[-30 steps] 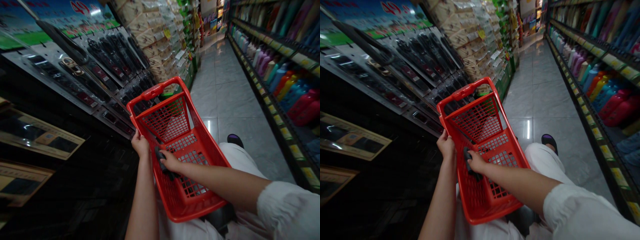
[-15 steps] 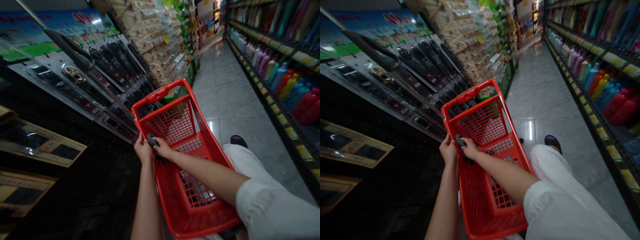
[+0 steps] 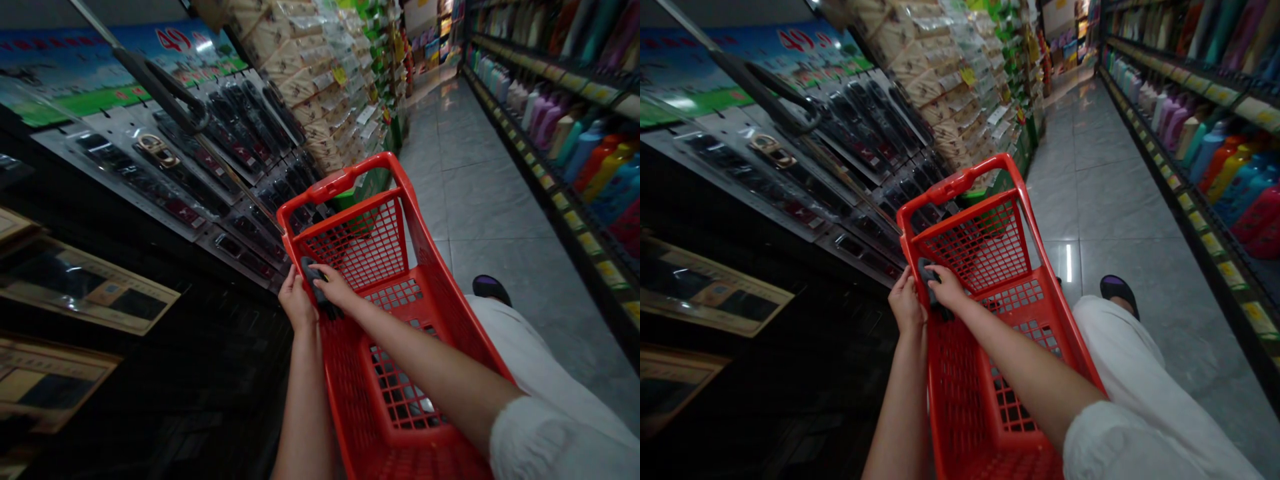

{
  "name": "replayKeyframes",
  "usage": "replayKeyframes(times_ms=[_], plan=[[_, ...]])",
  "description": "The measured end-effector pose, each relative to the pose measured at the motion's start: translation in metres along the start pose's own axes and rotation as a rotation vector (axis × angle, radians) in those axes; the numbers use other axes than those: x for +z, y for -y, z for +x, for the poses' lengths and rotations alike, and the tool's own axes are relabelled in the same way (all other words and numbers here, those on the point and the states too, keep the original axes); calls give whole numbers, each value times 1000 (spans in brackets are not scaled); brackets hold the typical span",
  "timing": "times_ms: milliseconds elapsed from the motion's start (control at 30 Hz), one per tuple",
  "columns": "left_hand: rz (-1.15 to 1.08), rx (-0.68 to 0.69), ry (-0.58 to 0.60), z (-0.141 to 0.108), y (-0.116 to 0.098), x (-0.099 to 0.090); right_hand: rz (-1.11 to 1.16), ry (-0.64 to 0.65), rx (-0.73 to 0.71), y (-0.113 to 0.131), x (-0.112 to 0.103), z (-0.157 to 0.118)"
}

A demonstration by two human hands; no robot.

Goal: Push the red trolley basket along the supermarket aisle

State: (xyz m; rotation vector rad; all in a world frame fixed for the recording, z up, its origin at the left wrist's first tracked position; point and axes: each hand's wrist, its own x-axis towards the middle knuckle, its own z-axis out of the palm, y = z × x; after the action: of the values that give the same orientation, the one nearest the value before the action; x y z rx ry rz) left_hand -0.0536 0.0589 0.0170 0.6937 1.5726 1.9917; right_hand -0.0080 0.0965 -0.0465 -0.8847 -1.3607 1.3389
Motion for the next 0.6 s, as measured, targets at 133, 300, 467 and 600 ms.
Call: replayKeyframes(times_ms=[133,300,467,600], plan=[[-100,-49,-26,-5,-9,2,-128,11,-199,18,-4,-6],[-114,-125,-55,-7,-13,0,-518,85,-209,52,-10,5],[-141,-194,-63,-9,-16,-1,-835,157,-220,86,-19,30],[-193,-266,46,-11,-20,-11,-933,233,-268,88,-27,16]])
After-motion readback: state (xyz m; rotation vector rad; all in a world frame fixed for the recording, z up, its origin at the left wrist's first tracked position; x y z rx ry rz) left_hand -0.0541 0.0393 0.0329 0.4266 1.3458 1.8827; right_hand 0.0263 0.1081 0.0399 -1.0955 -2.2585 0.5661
